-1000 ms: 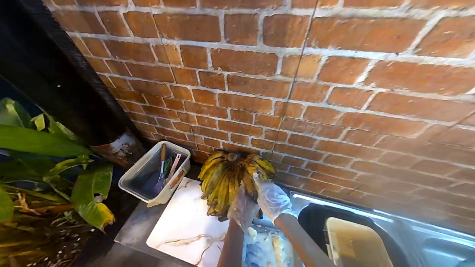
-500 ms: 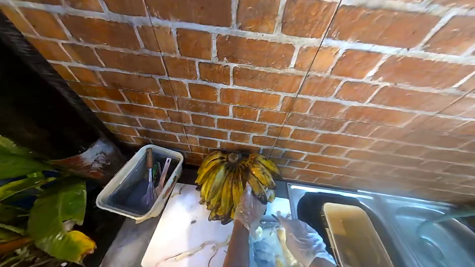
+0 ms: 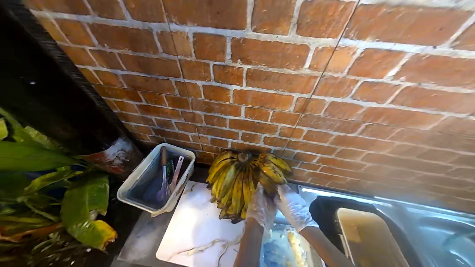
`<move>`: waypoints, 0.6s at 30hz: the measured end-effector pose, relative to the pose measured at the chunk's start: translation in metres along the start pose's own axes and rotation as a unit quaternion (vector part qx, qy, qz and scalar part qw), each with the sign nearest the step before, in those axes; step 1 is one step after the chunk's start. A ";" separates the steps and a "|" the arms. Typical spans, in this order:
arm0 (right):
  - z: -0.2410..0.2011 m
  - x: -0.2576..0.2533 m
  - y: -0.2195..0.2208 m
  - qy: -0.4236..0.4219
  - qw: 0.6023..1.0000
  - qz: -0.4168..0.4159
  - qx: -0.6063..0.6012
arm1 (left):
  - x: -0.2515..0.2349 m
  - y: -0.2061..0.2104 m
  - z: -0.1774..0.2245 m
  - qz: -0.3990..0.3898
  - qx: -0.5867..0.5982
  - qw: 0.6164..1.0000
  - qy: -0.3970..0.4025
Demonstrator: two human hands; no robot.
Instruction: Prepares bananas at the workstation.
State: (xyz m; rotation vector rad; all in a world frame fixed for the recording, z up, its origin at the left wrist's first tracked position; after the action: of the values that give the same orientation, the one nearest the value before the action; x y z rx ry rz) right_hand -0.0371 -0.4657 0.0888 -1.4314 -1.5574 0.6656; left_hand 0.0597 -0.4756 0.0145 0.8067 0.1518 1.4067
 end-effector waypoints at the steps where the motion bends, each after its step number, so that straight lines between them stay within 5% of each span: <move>1: -0.001 -0.002 0.002 0.007 1.000 0.012 0.011 | 0.002 0.005 0.003 0.008 0.022 1.000 -0.007; 8: 0.014 -0.014 -0.009 -0.011 0.975 -0.029 -0.219 | 0.018 0.014 -0.001 0.203 -0.198 0.957 0.057; 18: 0.041 -0.020 -0.003 0.051 0.830 -0.066 -0.551 | 0.020 0.007 -0.016 0.289 -0.103 0.951 0.028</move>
State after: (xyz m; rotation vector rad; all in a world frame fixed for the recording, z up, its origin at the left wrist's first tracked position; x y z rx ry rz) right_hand -0.0759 -0.4785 0.0678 -2.0607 -2.0239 -0.5379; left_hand 0.0490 -0.4509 0.0144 0.6602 -0.2054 1.9598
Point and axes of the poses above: each hand's wrist, its own x-axis away from the middle knuckle, its own y-axis out of the palm, z = x × y, the point moved 3 cm from there along -x, towards the middle knuckle, and after that the axes turned 14 degrees about -x, right-handed, at the moved point
